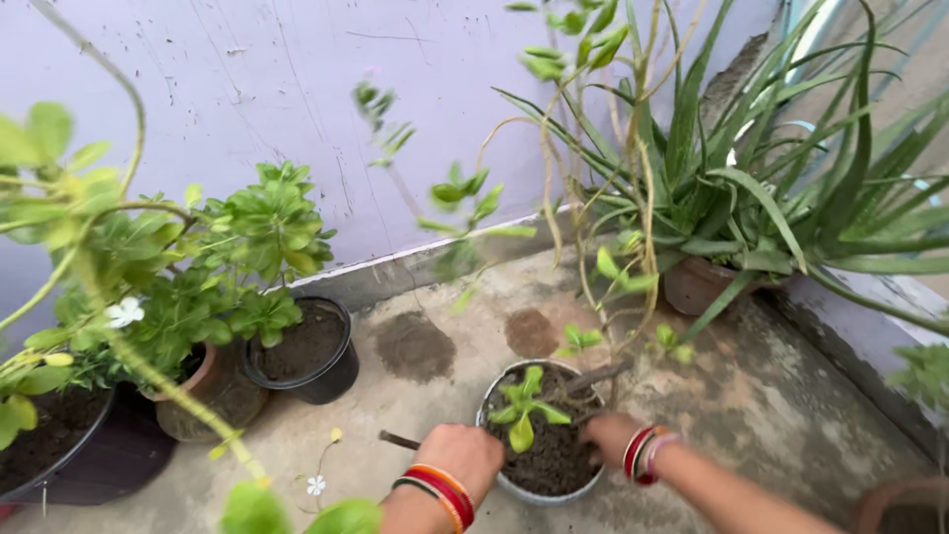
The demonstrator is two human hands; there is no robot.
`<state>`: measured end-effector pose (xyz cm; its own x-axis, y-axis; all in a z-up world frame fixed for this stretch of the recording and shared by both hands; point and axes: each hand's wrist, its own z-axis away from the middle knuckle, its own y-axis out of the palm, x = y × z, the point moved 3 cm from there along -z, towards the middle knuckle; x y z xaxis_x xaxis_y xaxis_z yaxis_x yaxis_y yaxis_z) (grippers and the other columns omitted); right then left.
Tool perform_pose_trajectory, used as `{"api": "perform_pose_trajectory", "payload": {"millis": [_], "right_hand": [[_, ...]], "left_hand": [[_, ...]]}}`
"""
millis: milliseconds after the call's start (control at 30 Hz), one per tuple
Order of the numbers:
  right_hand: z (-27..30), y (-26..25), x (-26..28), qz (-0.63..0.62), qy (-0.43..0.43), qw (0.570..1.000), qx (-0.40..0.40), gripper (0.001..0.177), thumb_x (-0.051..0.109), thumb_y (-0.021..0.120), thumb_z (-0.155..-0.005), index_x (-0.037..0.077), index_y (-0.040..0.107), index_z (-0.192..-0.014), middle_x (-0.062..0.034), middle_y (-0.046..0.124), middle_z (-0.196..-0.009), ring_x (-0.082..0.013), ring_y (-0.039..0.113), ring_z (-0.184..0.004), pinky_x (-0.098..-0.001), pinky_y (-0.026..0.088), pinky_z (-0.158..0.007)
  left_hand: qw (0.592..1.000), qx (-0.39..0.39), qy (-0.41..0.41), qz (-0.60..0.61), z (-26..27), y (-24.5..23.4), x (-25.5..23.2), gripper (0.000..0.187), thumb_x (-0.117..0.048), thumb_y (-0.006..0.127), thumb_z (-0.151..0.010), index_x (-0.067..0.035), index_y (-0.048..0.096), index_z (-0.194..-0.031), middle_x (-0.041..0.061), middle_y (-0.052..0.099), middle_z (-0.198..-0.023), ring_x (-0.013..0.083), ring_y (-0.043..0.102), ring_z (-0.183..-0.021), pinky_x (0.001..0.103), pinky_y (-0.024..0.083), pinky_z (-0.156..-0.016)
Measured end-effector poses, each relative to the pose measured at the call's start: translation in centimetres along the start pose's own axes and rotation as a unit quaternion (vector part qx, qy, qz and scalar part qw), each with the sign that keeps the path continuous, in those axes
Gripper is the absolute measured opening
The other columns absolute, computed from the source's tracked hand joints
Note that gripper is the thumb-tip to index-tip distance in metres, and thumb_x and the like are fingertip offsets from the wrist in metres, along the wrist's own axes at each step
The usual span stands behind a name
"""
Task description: The person tends to a potted plant by hand, using a stick to turn the soil and pressing the dirt around the plant's base.
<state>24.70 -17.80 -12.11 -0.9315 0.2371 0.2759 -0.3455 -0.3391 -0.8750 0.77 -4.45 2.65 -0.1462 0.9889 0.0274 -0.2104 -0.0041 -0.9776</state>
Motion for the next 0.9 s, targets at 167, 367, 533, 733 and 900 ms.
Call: {"api": "perform_pose_trajectory", "payload": {"millis": [167, 367, 533, 733, 900], "right_hand": [[1.8, -0.4, 1.0, -0.09, -0.012, 0.996, -0.025, 0.032, 0.019, 0.075, -0.082, 0.009, 0.072, -0.112, -0.0209, 0.072, -0.102, -0.0395, 0.068, -0.103, -0.0467, 0.053, -0.092], [4.5, -0.2, 2.1, -0.09, 0.05, 0.993, -0.059, 0.032, 0.02, 0.075, -0.082, 0.009, 0.072, -0.112, -0.019, 0.073, -0.103, -0.038, 0.068, -0.103, -0.0447, 0.054, -0.093], [6.1, 0.5, 2.4, -0.076, 0.03, 0.988, -0.128, 0.034, 0.019, 0.077, -0.078, 0.01, 0.075, -0.111, -0.0173, 0.074, -0.107, -0.038, 0.069, -0.102, -0.0448, 0.055, -0.091], [5.5, 2.7, 1.7, -0.205, 0.091, 0.967, -0.124, 0.043, 0.026, 0.08, -0.079, 0.01, 0.073, -0.119, -0.0161, 0.076, -0.104, -0.0293, 0.077, -0.096, -0.0373, 0.06, -0.089], [3.9, 3.4, 1.4, -0.153, 0.062, 0.984, -0.068, 0.046, 0.026, 0.08, -0.081, 0.012, 0.071, -0.123, -0.0165, 0.075, -0.105, -0.0306, 0.073, -0.102, -0.0381, 0.058, -0.092]], "left_hand": [[1.0, 0.014, 0.0, -0.015, -5.8, 0.1, -1.6, 0.02, -0.008, 0.059, -0.09, -0.01, 0.079, -0.09, 0.014, 0.076, -0.096, 0.0334, 0.074, -0.092, 0.046, 0.06, -0.074], [0.999, 0.05, 0.003, -0.018, -3.6, -1.6, -0.4, 0.02, -0.009, 0.057, -0.093, -0.009, 0.077, -0.097, 0.016, 0.076, -0.102, 0.0339, 0.073, -0.097, 0.047, 0.059, -0.076], [0.994, 0.001, -0.1, 0.045, -1.4, -0.5, 2.0, 0.023, -0.013, 0.055, -0.096, -0.011, 0.078, -0.097, 0.016, 0.076, -0.101, 0.0332, 0.074, -0.096, 0.046, 0.059, -0.079], [0.996, 0.014, -0.081, 0.031, -0.9, 1.8, 2.6, 0.025, -0.014, 0.053, -0.097, -0.012, 0.078, -0.096, 0.016, 0.076, -0.098, 0.0325, 0.074, -0.095, 0.047, 0.059, -0.079], [0.992, -0.053, -0.091, 0.063, -1.3, 4.2, 1.1, 0.022, -0.013, 0.055, -0.095, -0.011, 0.077, -0.093, 0.017, 0.076, -0.094, 0.0332, 0.075, -0.09, 0.045, 0.06, -0.076]]}}
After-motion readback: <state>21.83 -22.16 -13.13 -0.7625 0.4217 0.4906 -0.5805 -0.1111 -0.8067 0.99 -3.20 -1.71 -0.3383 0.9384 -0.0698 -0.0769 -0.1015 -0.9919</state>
